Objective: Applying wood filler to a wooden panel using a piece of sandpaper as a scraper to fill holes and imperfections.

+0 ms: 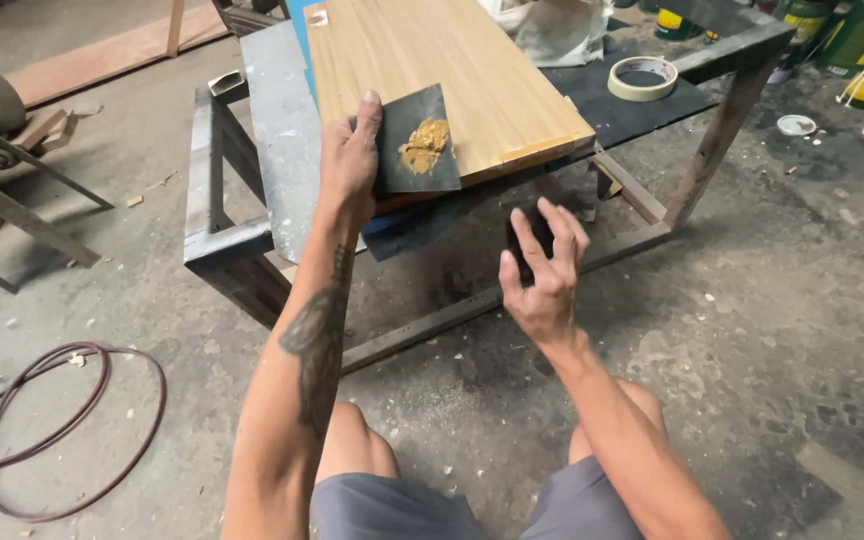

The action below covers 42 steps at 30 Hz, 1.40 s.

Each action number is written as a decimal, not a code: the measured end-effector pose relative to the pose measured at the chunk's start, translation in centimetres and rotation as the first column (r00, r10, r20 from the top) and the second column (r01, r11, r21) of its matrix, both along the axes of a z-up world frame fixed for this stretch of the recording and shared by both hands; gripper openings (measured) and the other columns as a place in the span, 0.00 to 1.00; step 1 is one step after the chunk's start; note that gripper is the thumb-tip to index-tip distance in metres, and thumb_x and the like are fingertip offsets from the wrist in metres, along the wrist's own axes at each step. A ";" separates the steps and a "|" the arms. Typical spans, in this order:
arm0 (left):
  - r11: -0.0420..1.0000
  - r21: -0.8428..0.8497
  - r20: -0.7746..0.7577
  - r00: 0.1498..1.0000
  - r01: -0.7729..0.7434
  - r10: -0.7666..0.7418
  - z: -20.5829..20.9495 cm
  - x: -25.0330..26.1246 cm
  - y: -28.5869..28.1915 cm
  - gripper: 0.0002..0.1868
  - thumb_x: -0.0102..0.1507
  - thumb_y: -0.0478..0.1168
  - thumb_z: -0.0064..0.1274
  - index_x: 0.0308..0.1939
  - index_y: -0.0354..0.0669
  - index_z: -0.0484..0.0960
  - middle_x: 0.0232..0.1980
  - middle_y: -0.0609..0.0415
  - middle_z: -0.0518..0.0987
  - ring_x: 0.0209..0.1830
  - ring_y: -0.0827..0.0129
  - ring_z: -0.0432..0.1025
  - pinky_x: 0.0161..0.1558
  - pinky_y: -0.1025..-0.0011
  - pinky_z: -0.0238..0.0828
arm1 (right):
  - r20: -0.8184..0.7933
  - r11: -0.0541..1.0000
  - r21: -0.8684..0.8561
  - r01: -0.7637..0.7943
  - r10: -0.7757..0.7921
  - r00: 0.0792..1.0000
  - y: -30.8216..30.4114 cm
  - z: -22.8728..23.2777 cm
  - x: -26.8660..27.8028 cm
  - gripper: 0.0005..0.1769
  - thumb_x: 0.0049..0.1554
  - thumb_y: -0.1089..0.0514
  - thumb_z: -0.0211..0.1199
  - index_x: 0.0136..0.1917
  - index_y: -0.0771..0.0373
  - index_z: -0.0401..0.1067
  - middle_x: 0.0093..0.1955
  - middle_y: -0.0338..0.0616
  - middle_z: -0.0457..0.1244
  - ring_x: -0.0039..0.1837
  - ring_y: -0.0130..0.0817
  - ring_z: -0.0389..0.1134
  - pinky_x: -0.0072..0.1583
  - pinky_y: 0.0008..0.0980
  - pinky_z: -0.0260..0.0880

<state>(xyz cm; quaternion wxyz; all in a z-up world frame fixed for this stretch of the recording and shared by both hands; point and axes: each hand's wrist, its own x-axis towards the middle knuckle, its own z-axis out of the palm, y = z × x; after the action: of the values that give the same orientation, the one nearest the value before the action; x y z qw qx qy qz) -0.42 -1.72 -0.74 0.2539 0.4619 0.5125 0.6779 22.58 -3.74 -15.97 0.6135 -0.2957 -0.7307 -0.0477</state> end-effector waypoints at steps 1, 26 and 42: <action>0.987 -0.011 0.162 0.974 0.162 -0.158 -0.2 -0.6 0.6 0.23 0.68 0.53 0.49 0.22 0.45 0.73 0.25 0.59 0.77 0.24 0.74 0.74 0.26 0.73 0.73 | -0.007 0.994 0.096 0.051 -0.051 0.999 1.3 -0.2 -0.4 0.26 0.67 0.53 0.58 0.77 0.57 0.64 0.77 0.57 0.52 0.75 0.54 0.52 0.75 0.59 0.63; 0.990 -0.085 -0.004 0.993 0.113 -0.114 -0.3 -0.1 -0.1 0.30 0.69 0.56 0.48 0.18 0.56 0.53 0.17 0.69 0.53 0.16 0.82 0.49 0.19 0.76 0.42 | -0.043 0.997 -0.034 0.073 -0.075 0.996 2.2 0.5 -1.6 0.26 0.61 0.59 0.62 0.72 0.59 0.70 0.76 0.57 0.54 0.75 0.53 0.53 0.74 0.57 0.60; 0.995 -0.094 0.059 0.998 0.037 -0.031 -3.4 -1.8 2.7 0.27 0.67 0.54 0.54 0.25 0.32 0.78 0.18 0.46 0.75 0.14 0.64 0.75 0.18 0.67 0.78 | -0.124 0.981 -0.163 0.109 -0.130 0.984 0.5 0.9 -5.6 0.25 0.61 0.60 0.60 0.72 0.60 0.72 0.70 0.54 0.57 0.70 0.55 0.55 0.70 0.54 0.56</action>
<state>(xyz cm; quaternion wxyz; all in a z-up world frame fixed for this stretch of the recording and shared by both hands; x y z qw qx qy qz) -2.26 1.01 -4.17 0.3016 0.4384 0.5288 0.6612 16.97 -3.24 -15.08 0.6323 -0.3887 -0.6702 -0.0072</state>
